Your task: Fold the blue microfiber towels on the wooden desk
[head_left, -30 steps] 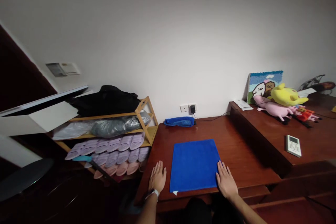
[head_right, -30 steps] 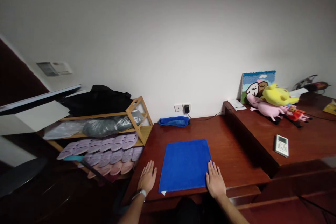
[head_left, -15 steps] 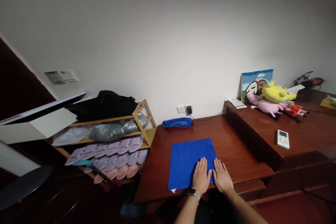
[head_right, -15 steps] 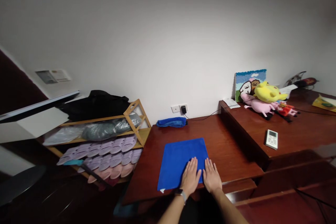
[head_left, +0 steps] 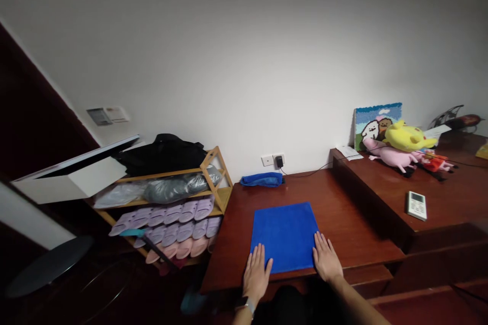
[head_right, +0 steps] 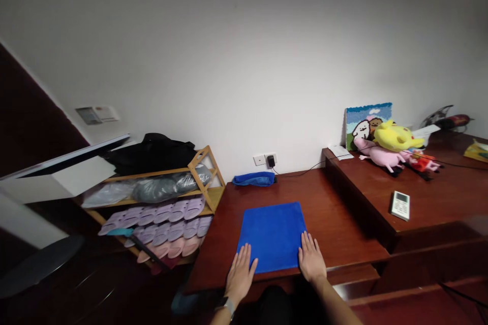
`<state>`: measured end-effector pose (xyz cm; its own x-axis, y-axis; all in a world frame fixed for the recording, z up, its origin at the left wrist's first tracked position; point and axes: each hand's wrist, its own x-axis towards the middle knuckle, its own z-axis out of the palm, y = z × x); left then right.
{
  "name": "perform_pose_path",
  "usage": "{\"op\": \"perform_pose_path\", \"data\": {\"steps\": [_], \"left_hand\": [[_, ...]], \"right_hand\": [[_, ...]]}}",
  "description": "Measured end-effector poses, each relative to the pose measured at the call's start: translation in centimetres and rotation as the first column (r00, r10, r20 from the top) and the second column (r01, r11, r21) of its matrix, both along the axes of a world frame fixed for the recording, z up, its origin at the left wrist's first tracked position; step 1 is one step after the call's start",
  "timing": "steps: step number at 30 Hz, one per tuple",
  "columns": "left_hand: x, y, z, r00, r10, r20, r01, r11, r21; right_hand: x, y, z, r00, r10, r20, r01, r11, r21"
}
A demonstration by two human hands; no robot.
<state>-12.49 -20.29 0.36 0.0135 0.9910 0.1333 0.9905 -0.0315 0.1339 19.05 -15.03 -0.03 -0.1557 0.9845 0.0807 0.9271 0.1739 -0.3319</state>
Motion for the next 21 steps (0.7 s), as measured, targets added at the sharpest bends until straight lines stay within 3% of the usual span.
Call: {"op": "perform_pose_path", "data": {"steps": [4,11,21], "left_hand": [[-3.2,-1.4,-0.4,0.999,0.046,0.013,-0.046,0.999,-0.003],[-2.5,-1.8,0.0,0.997,0.066,0.039,-0.067,0.997,0.026],[-3.8,-1.4,-1.3,0.999,0.049,0.019,-0.049,0.999,0.021]], "right_hand": [[0.0,0.2,-0.7,1.0,-0.002,-0.011,0.002,1.0,0.013],[0.3,0.2,-0.6,1.0,0.024,0.005,-0.024,1.0,-0.016],[0.5,-2.2,-1.8,1.0,-0.003,0.005,0.003,0.998,0.058]]}}
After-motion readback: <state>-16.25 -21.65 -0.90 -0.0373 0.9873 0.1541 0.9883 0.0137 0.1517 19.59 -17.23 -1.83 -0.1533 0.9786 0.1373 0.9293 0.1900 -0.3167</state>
